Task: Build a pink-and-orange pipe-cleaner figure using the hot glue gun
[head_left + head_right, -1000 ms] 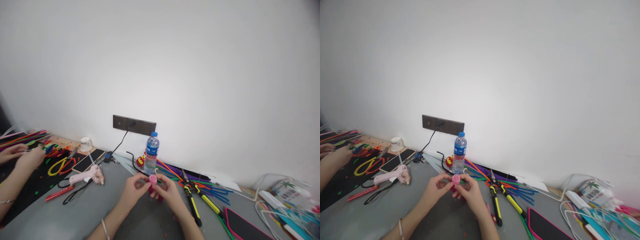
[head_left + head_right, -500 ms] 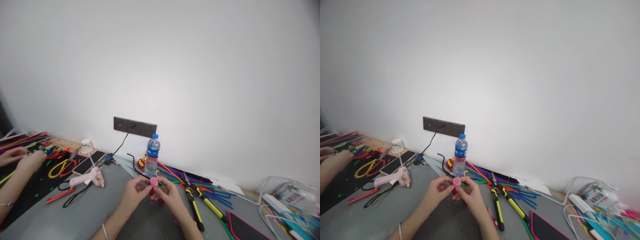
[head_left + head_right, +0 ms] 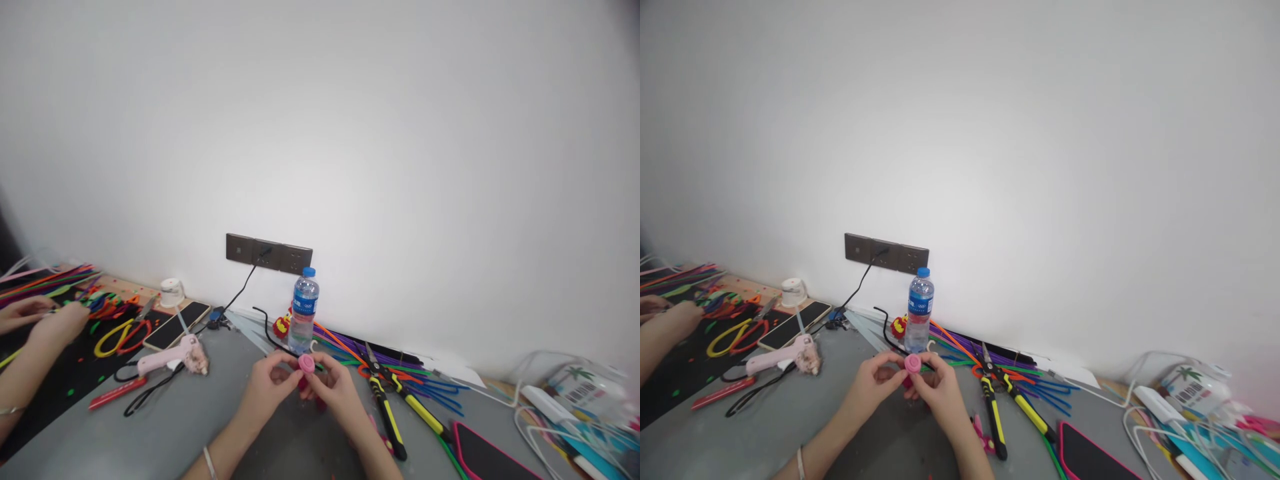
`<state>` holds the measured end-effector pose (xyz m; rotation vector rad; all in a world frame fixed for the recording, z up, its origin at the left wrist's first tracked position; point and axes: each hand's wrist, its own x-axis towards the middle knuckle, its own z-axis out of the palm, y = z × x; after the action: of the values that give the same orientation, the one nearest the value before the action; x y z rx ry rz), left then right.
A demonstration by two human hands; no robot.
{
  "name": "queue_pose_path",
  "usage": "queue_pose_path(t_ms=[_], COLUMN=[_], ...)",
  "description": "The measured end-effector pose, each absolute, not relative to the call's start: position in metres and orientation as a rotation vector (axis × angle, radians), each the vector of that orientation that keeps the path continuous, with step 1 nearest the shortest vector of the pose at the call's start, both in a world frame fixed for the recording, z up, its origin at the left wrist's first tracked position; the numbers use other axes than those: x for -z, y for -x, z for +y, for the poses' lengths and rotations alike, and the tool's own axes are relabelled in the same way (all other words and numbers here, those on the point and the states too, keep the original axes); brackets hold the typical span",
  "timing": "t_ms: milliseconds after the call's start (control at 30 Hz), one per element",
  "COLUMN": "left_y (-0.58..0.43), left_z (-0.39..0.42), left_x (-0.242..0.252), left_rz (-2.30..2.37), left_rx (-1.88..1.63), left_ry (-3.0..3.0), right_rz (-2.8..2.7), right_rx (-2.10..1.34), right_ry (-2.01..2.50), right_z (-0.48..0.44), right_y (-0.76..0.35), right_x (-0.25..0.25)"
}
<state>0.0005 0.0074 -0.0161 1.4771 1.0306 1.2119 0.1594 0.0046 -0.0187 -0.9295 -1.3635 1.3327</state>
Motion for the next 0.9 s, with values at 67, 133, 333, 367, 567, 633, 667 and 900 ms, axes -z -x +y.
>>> queue_pose_path(t_ms=[67,133,333,367,567,633,667,900], left_y=[-0.0007,-0.0009,-0.0001,0.0002,0.0014,0.0012,0.0011,0.0010], left_z=[0.0069,0.0066,0.0069,0.0070,0.0088,0.0098,0.0102,0.0085], left_x=[0.0156,0.0156,0.0168,0.0168,0.0174,0.0185,0.0190,0.0160], left_rz=[1.026,1.026,1.030,1.031,1.063,1.062,1.058,1.041], left_rx=[-1.211,-1.207,-1.201,-1.199,-1.206,-1.210,-1.210,-1.215], left_ry=[-1.479,-1.482,-1.481,-1.482,-1.453,-1.445,-1.443,-1.433], right_rz=[-1.362,-1.362,-1.368,-1.370,-1.386,-1.387,-1.387,-1.401], right_rx=[-1.332,-1.330,-1.334,-1.336,-1.354,-1.366,-1.372,-1.369], right_ry=[0.914,0.904,0.878,0.875,0.842,0.834,0.834,0.837], right_z=[0.0051,0.0056,0.0061,0.0058,0.0030,0.0021,0.0019,0.0039], right_y=[-0.1594,-0.1594,-0.1601,-0.1602,-0.1610,-0.1618,-0.1622,-0.1626], right_x=[0.0198,0.0206,0.0213,0.0211,0.0165,0.0149,0.0145,0.0163])
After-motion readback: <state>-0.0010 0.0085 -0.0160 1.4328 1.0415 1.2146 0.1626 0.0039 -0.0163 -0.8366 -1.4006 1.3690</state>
